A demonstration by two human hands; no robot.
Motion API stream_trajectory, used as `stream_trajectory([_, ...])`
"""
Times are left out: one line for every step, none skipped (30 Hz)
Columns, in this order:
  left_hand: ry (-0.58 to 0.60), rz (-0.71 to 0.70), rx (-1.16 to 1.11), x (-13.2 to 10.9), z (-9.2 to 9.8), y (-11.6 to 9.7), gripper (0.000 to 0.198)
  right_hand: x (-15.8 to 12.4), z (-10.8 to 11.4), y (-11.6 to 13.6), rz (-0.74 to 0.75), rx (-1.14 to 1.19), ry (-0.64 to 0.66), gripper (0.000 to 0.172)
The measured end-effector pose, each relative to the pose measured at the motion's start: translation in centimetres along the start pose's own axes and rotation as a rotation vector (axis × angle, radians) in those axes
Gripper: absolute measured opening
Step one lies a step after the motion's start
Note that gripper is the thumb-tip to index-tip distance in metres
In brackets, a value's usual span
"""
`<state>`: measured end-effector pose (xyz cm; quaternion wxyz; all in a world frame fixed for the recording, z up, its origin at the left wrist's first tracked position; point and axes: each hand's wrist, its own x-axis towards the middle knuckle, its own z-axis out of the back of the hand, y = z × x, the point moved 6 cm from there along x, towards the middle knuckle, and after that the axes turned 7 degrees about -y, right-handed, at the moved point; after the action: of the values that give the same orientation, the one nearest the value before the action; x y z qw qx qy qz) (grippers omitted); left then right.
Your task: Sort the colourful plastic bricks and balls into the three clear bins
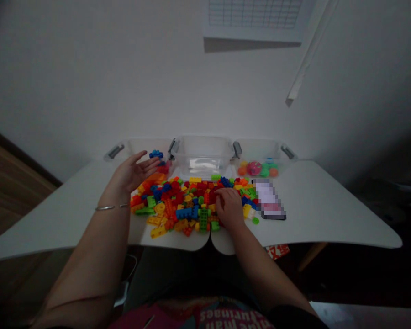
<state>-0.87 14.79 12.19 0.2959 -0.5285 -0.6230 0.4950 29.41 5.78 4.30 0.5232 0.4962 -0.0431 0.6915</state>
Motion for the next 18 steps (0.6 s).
stream_trajectory([0.006,-0.035,0.064,-0.3,0.2,-0.1,0.032,0.0,0.0,0.0,0.002,-0.001,0.000,0.019])
stream_trajectory([0.015,-0.079,0.151,-0.7,0.3,-0.3,0.033,0.0,0.0,0.0,0.005,0.000,-0.001,0.020])
stream_trajectory([0.027,-0.139,0.261,-1.1,0.5,-0.4,0.033,0.0,0.0,0.0,0.008,0.001,-0.002,0.020])
stream_trajectory([0.036,-0.224,0.390,-1.5,0.6,-0.6,0.033,0.0,0.0,0.1,0.011,0.001,-0.003,0.020])
stream_trajectory([0.043,-0.312,0.537,-2.0,0.7,-0.6,0.032,0.0,0.0,0.1,0.012,0.001,-0.004,0.020])
stream_trajectory([0.049,-0.399,0.696,-2.4,0.8,-0.6,0.032,0.0,0.0,0.1,0.013,-0.001,-0.003,0.020])
stream_trajectory([0.056,-0.477,0.861,-2.9,0.9,-0.4,0.032,0.0,0.0,0.1,0.012,-0.002,0.000,0.020])
stream_trajectory([0.066,-0.544,1.027,-3.2,1.0,-0.1,0.032,0.0,0.0,0.1,0.007,-0.003,0.003,0.020])
stream_trajectory([0.077,-0.595,1.191,-3.6,1.2,0.3,0.032,0.0,0.0,0.1,0.002,-0.003,0.007,0.019])
stream_trajectory([0.089,-0.629,1.346,-3.8,1.4,0.9,0.031,0.0,-0.1,0.1,-0.003,-0.002,0.010,0.019])
stream_trajectory([0.103,-0.646,1.483,-3.9,1.6,1.5,0.031,0.0,-0.1,0.1,-0.007,0.000,0.011,0.019])
stream_trajectory([0.126,-0.651,1.596,-4.0,1.8,2.1,0.030,0.0,-0.1,0.1,-0.009,0.001,0.012,0.019])
stream_trajectory([0.153,-0.648,1.677,-4.1,2.0,2.6,0.030,0.0,0.0,0.1,-0.009,0.002,0.011,0.019])
stream_trajectory([0.181,-0.641,1.725,-4.2,2.2,3.1,0.030,0.0,0.0,0.1,-0.009,0.003,0.011,0.019])
stream_trajectory([0.208,-0.633,1.751,-4.2,2.2,3.5,0.032,0.0,0.0,0.1,-0.008,0.002,0.010,0.019])
stream_trajectory([0.231,-0.629,1.764,-4.2,2.3,3.8,0.033,0.0,0.0,0.1,-0.009,0.000,0.009,0.019])
stream_trajectory([0.244,-0.624,1.773,-4.2,2.3,4.0,0.035,0.0,0.0,0.2,-0.008,-0.001,0.008,0.019])
stream_trajectory([0.246,-0.618,1.783,-4.2,2.3,4.1,0.037,0.0,0.0,0.2,-0.005,-0.003,0.007,0.019])
